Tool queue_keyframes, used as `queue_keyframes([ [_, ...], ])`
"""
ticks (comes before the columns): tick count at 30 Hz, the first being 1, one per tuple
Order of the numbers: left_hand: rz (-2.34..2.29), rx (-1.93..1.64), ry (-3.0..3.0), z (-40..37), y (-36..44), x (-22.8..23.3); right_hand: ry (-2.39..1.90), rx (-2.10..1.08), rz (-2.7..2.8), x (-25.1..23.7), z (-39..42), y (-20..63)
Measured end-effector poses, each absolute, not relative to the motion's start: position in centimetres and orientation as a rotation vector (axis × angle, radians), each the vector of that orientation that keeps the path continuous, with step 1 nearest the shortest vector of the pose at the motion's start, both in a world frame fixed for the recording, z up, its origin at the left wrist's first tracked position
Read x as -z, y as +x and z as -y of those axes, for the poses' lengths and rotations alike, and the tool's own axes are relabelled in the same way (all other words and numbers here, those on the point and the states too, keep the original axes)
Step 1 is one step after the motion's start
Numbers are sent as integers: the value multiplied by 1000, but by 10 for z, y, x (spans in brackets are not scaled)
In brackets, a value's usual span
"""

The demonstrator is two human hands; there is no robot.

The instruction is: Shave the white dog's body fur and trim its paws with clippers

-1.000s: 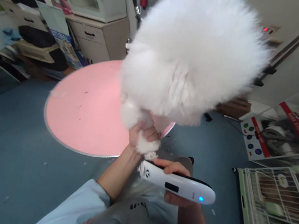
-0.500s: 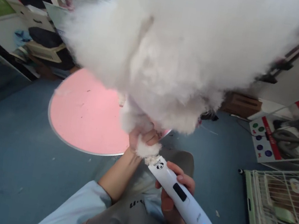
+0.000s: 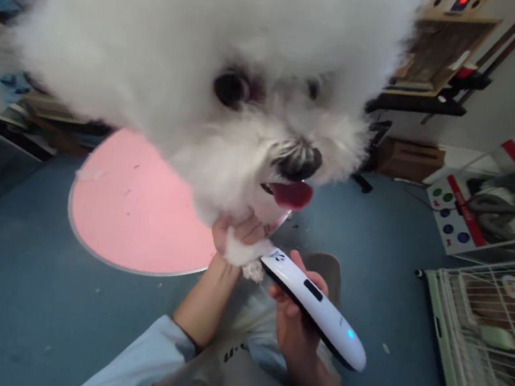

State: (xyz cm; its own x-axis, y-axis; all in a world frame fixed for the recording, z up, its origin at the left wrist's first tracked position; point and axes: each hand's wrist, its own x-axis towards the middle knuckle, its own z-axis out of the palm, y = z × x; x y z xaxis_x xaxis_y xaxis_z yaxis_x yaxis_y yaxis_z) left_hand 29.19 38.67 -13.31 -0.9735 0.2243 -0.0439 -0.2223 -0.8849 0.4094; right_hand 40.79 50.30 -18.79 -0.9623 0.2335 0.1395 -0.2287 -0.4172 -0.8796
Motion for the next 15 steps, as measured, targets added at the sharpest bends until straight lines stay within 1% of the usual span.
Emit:
queue_keyframes([
  [3,-617,-2925,90,-387,288,129,25,-2425,1413,186,-508,415],
  [8,-581,-2971,135,-391,288,128,143,-2440,1418,178,-503,425],
  [12,-746,-2971,47,-394,292,128,165,-2362,1438,175,-495,420],
  [15,-786,-3031,24,-391,288,117,131,-2335,1459,175,-497,423],
])
